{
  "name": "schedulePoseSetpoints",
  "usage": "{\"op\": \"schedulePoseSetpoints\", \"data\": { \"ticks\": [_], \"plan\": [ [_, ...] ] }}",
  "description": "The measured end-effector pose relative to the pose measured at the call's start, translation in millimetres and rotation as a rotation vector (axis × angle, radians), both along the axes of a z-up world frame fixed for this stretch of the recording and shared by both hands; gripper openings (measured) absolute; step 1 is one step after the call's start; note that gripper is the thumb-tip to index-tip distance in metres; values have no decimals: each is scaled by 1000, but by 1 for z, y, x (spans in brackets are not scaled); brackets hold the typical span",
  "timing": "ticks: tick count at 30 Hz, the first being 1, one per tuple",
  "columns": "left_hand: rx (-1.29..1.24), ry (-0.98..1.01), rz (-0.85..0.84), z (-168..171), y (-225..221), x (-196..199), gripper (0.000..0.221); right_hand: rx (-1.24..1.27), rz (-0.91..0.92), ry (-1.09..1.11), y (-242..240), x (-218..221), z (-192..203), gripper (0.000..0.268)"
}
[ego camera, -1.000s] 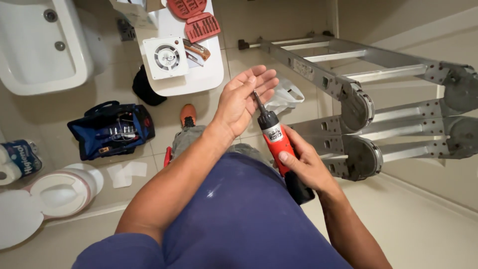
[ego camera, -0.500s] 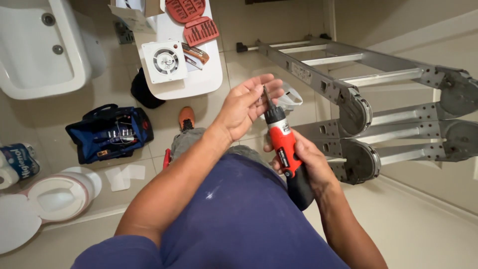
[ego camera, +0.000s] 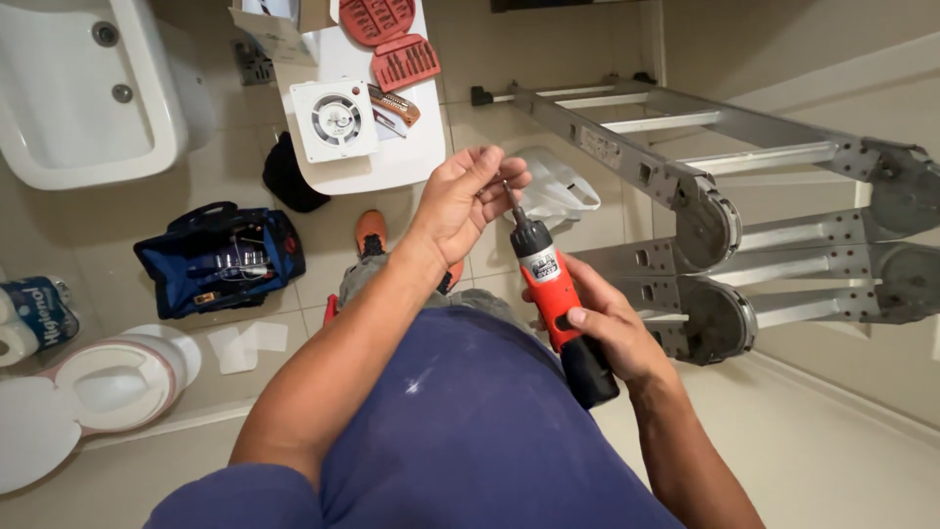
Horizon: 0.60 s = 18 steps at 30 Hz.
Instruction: Preparing a bathroom exhaust fan for installation by unboxing components and selecting tools
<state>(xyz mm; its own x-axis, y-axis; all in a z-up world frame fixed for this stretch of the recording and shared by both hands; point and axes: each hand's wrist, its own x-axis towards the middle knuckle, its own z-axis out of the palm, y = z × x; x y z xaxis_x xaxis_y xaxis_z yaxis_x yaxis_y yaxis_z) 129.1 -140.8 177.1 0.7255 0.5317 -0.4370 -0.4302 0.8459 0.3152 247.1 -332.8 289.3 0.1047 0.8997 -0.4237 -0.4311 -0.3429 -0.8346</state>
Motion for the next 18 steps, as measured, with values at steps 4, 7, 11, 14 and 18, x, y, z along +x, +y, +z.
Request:
{"op": "schedulePoseSetpoints", "data": {
  "ticks": [4, 7, 11, 14, 18],
  "plan": [
    [3, 57, 1, -5, 0, -5, 23, 2, 48, -44, 3, -5, 6, 77],
    [30, 66, -6, 0, -1, -8, 24, 5, 52, -61, 7, -8, 10, 78],
    [31, 82, -5, 4, 0, -13, 24, -15, 71, -84, 8, -9, 11, 77],
    [53, 112, -15, 6, 1, -17, 27, -28, 77, -103, 8, -11, 13, 76],
    [168, 230, -51, 11, 5, -23, 30, -117, 141, -207, -3, -6, -3, 82]
  ]
}}
